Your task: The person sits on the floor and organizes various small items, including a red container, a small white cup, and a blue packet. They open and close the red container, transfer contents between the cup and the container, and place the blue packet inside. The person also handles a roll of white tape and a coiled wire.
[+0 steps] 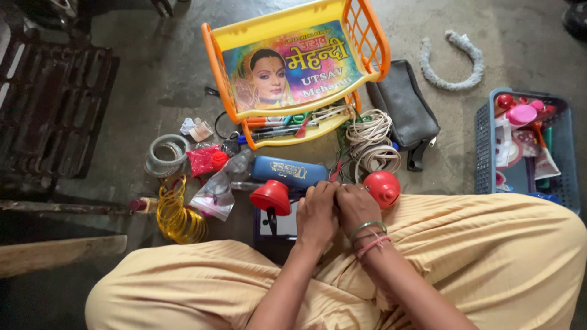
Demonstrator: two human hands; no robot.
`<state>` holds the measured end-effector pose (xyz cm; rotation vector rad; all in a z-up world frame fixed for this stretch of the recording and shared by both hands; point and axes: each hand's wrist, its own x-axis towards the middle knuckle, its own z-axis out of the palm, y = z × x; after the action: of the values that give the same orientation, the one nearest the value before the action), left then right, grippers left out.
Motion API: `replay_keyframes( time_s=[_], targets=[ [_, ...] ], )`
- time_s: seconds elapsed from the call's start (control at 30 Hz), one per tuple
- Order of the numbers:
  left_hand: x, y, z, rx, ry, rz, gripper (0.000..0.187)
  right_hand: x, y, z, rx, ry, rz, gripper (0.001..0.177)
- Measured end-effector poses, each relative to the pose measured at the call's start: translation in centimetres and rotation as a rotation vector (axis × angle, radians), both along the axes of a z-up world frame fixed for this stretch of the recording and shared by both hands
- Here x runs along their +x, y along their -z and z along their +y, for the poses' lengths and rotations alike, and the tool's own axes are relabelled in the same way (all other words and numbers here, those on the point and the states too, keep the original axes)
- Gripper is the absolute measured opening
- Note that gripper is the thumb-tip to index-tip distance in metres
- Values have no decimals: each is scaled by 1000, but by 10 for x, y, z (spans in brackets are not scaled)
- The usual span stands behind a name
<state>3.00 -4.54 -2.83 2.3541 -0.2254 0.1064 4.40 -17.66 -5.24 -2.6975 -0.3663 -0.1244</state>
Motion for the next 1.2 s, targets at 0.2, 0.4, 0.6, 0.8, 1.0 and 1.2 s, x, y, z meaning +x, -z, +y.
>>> replay_keyframes(
  time_s=[0.2, 0.4, 0.6, 0.8, 1.0, 1.2],
  targets=[
    [4, -12, 0, -21, 12, 54, 55, 8, -12, -27, 296, 27, 99, 22],
    [0, -36, -1, -47, -65, 46, 65, 4, -39, -90, 379, 366, 43, 23],
    [5, -48, 2, -449, -28, 32, 69, 16, -10, -74, -106, 351, 205, 66],
    [5, -42, 8, -449, 4, -116, 68, 11, -29, -63, -121, 292, 384, 94],
    [15, -39, 18, -807, -53, 131, 66, 16, -41, -51, -223, 385, 415, 83],
    [20, -47, 35, -1391, -26, 317, 57, 11, -45, -72, 90, 473, 239, 85]
  ],
)
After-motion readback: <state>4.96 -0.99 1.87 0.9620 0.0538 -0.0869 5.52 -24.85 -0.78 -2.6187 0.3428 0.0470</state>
